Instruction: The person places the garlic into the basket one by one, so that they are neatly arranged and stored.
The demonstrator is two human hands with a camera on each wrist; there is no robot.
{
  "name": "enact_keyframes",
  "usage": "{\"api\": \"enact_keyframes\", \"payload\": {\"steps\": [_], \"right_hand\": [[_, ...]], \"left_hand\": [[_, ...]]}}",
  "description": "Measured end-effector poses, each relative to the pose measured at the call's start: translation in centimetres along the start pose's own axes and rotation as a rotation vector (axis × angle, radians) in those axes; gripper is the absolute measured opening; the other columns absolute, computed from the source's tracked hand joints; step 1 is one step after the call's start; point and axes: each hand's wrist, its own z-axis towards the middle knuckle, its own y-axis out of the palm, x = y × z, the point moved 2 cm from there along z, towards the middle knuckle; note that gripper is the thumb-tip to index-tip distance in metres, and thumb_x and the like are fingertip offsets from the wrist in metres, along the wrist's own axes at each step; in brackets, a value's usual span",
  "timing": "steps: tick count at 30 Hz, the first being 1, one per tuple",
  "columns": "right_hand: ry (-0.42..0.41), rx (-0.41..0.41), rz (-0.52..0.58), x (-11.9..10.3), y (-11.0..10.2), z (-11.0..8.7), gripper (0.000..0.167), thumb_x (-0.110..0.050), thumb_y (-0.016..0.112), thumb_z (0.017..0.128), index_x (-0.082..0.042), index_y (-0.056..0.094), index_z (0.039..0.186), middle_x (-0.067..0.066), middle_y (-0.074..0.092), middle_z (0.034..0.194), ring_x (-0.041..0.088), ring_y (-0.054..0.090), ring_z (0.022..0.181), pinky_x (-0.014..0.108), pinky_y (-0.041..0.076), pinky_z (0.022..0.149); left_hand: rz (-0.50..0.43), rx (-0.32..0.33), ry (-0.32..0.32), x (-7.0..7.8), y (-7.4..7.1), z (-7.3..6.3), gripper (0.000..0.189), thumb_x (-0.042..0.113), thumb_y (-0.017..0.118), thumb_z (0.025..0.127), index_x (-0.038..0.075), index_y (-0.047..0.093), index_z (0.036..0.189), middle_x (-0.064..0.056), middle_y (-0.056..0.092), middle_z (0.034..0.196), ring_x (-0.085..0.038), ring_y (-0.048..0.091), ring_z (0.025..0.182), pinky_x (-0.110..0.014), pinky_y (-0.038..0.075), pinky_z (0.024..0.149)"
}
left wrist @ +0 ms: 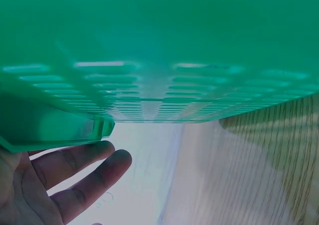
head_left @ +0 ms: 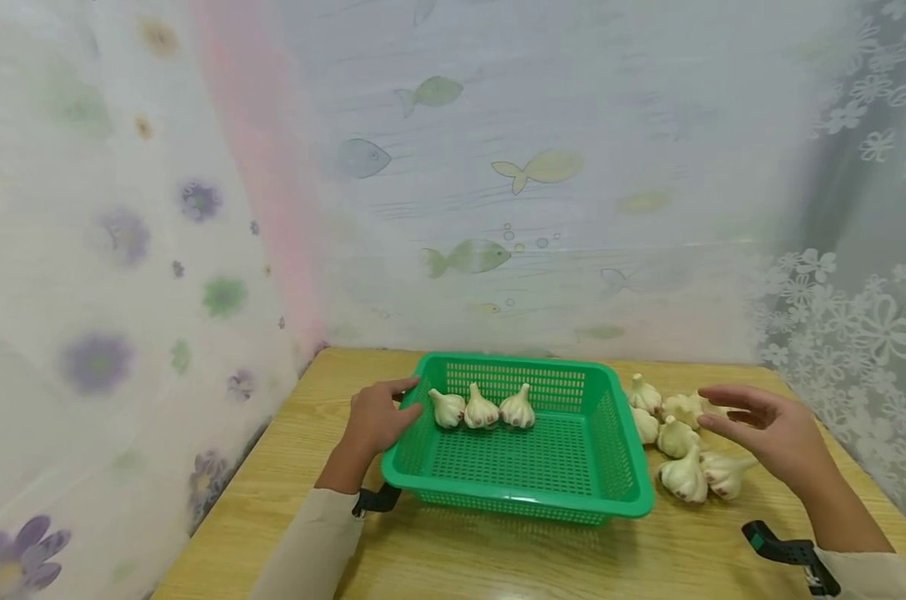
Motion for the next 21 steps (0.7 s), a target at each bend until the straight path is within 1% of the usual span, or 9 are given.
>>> {"api": "enact_keyframes", "payload": {"steps": [2, 5, 7, 10, 12, 14, 17, 19, 21], "right_hand": [[0.011, -0.012, 0.034, 1.0, -0.3, -0.6, 0.046, -0.02, 0.074, 0.097, -0.009, 0.064, 0.141, -0.03, 0.064, 0.122, -0.011, 0.062, 0.105, 0.01, 0.052, 0.08], [0.022, -0.033, 0.091, 2.2, -0.6, -1.1, 0.048, -0.015, 0.071, 0.099, -0.005, 0.061, 0.144, -0.028, 0.062, 0.127, -0.009, 0.064, 0.106, 0.013, 0.054, 0.08], [0.032, -0.035, 0.119, 3.0, -0.7, -1.4, 0.048, -0.012, 0.07, 0.099, -0.004, 0.059, 0.145, -0.028, 0.062, 0.129, -0.012, 0.062, 0.11, 0.012, 0.054, 0.081], [0.076, -0.035, 0.182, 4.2, -0.7, -2.1, 0.048, -0.01, 0.068, 0.1, -0.003, 0.058, 0.146, -0.029, 0.063, 0.128, -0.016, 0.057, 0.114, 0.01, 0.053, 0.081], [0.105, -0.036, 0.29, 5.0, -0.6, -2.5, 0.048, -0.008, 0.067, 0.1, -0.002, 0.057, 0.147, -0.027, 0.066, 0.128, -0.015, 0.059, 0.114, 0.009, 0.052, 0.082], [0.134, -0.041, 0.44, 5.9, -0.5, -3.0, 0.047, -0.005, 0.065, 0.101, -0.004, 0.057, 0.147, -0.024, 0.068, 0.128, -0.012, 0.062, 0.113, 0.01, 0.053, 0.083], [0.153, -0.052, 0.667, 6.9, -0.3, -3.4, 0.046, 0.001, 0.06, 0.102, -0.006, 0.058, 0.148, -0.018, 0.07, 0.13, -0.005, 0.067, 0.112, 0.013, 0.054, 0.084], [0.147, -0.067, 0.77, 7.5, -0.2, -3.6, 0.045, 0.004, 0.055, 0.103, -0.008, 0.059, 0.147, -0.016, 0.069, 0.133, -0.003, 0.066, 0.114, 0.017, 0.056, 0.084], [0.126, -0.092, 0.838, 8.1, -0.1, -3.7, 0.045, 0.006, 0.05, 0.105, -0.008, 0.059, 0.147, -0.012, 0.068, 0.135, -0.001, 0.065, 0.118, 0.021, 0.057, 0.083]], "left_hand": [[-0.002, 0.0, -0.003, 0.1, 0.1, -0.1, 0.046, 0.03, 0.069, 0.097, 0.024, 0.066, 0.143, -0.006, 0.076, 0.123, -0.025, 0.069, 0.099, -0.067, 0.034, 0.105], [-0.002, 0.004, -0.009, 0.1, 0.1, -0.3, 0.046, 0.03, 0.069, 0.097, 0.024, 0.066, 0.143, -0.006, 0.076, 0.123, -0.026, 0.069, 0.101, -0.067, 0.033, 0.105], [-0.002, 0.008, -0.011, 0.2, 0.1, -0.3, 0.046, 0.029, 0.069, 0.097, 0.024, 0.066, 0.143, -0.006, 0.076, 0.121, -0.027, 0.069, 0.1, -0.067, 0.033, 0.105], [-0.002, 0.005, -0.014, 0.1, 0.2, -0.4, 0.047, 0.029, 0.068, 0.097, 0.024, 0.066, 0.143, -0.005, 0.076, 0.121, -0.026, 0.069, 0.1, -0.067, 0.033, 0.105], [-0.001, -0.004, -0.018, 0.1, 0.3, -0.6, 0.047, 0.029, 0.068, 0.097, 0.024, 0.065, 0.143, -0.005, 0.076, 0.122, -0.026, 0.069, 0.101, -0.067, 0.033, 0.105], [0.0, -0.011, -0.025, 0.1, 0.3, -0.6, 0.047, 0.029, 0.068, 0.097, 0.024, 0.065, 0.143, -0.005, 0.075, 0.124, -0.027, 0.069, 0.103, -0.067, 0.033, 0.106], [-0.002, -0.009, -0.018, 0.2, 0.2, -0.5, 0.048, 0.029, 0.067, 0.096, 0.024, 0.065, 0.143, -0.006, 0.075, 0.123, -0.027, 0.069, 0.104, -0.067, 0.033, 0.106], [-0.005, -0.008, -0.015, 0.3, 0.0, -0.2, 0.048, 0.029, 0.066, 0.096, 0.023, 0.065, 0.144, -0.006, 0.076, 0.122, -0.028, 0.069, 0.105, -0.068, 0.032, 0.107], [-0.01, -0.01, -0.016, 0.2, -0.1, 0.0, 0.048, 0.029, 0.065, 0.096, 0.023, 0.065, 0.144, -0.005, 0.077, 0.119, -0.028, 0.07, 0.107, -0.069, 0.031, 0.108]]}}
